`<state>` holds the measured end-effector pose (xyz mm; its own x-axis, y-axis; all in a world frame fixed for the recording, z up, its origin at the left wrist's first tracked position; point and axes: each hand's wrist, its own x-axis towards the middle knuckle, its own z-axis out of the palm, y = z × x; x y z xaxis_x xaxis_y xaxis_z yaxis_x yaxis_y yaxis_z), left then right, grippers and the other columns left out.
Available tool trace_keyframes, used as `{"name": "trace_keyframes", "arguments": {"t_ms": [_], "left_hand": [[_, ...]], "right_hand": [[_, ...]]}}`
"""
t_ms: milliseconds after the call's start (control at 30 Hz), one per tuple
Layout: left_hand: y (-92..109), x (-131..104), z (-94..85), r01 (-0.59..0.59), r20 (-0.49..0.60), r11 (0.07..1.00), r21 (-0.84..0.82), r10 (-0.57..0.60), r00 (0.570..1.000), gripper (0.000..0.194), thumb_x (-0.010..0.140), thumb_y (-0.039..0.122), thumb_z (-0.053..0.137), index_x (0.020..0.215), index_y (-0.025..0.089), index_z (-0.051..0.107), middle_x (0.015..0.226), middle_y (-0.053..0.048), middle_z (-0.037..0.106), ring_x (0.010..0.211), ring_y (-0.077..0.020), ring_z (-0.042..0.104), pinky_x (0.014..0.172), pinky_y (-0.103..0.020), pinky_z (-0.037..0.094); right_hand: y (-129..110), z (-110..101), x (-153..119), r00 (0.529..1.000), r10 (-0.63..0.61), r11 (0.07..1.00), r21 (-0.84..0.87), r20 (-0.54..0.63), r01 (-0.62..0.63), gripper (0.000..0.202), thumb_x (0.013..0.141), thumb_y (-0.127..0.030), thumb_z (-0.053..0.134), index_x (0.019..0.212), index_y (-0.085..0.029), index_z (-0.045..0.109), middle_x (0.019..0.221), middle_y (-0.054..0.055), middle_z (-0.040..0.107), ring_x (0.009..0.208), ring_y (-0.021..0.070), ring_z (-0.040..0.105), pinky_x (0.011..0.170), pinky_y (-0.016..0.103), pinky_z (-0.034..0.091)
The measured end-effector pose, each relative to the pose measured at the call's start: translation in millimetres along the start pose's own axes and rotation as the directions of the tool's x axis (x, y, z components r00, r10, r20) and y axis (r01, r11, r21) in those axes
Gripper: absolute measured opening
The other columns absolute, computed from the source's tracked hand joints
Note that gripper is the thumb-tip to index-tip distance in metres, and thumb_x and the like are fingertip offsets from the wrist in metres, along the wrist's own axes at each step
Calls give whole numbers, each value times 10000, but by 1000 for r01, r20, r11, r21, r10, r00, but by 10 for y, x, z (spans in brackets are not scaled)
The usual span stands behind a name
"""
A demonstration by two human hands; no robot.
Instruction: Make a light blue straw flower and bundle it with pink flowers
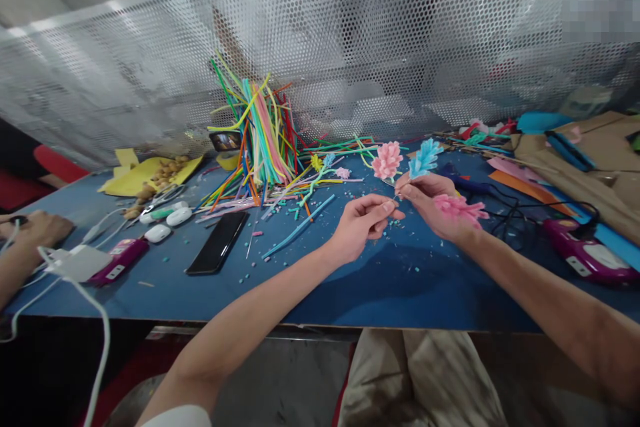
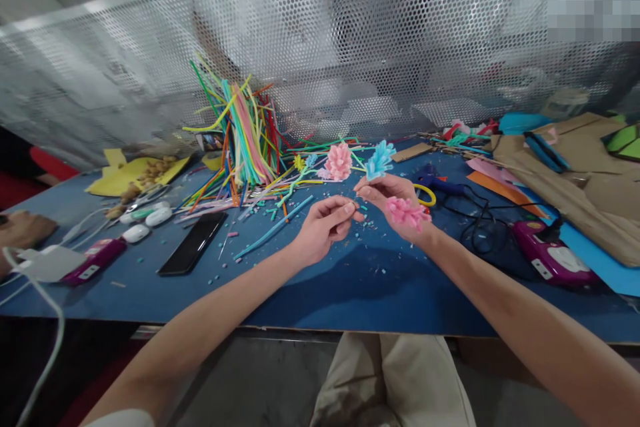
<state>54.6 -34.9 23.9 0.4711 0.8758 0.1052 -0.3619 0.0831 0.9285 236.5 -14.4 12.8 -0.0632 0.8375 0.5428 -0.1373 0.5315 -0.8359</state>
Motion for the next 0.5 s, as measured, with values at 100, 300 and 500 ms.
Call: {"name": "trace_keyframes", "arguments": {"t_ms": [100, 300, 500], "left_hand": [[5, 7, -2, -30, -23, 1000, 7, 30, 999, 322, 784, 403, 832, 875, 127, 692, 777, -59, 732, 479, -27, 364, 432, -183, 197], [29, 63, -47, -86, -96, 996, -8, 85, 992, 340, 754, 420, 856, 875, 142, 702, 787, -49, 732, 498, -29, 408, 441, -172, 240], [-4, 98, -84, -110, -109, 993, 52, 115, 987, 311, 760, 419, 854, 868, 152, 736, 771, -21, 724, 543, -49, 530, 514, -184, 409]], "right_hand": [[-49, -17, -2, 999, 23, 995, -101, -27, -26, 136, 873, -420, 733, 891, -290, 766, 885, 7, 720, 765, 168, 634, 740, 345, 545], [-94, 14, -29, 991, 24, 984, -179, 135, 1, 226, 930, -398, 658, 1106, -314, 772, 1064, 26, 740, 1022, 189, 666, 922, 373, 552], [-25, 177, -59, 999, 0, 992, -127, -45, -5, 130, 869, -384, 730, 950, -321, 808, 1025, 23, 734, 1032, 203, 661, 867, 372, 571]]}}
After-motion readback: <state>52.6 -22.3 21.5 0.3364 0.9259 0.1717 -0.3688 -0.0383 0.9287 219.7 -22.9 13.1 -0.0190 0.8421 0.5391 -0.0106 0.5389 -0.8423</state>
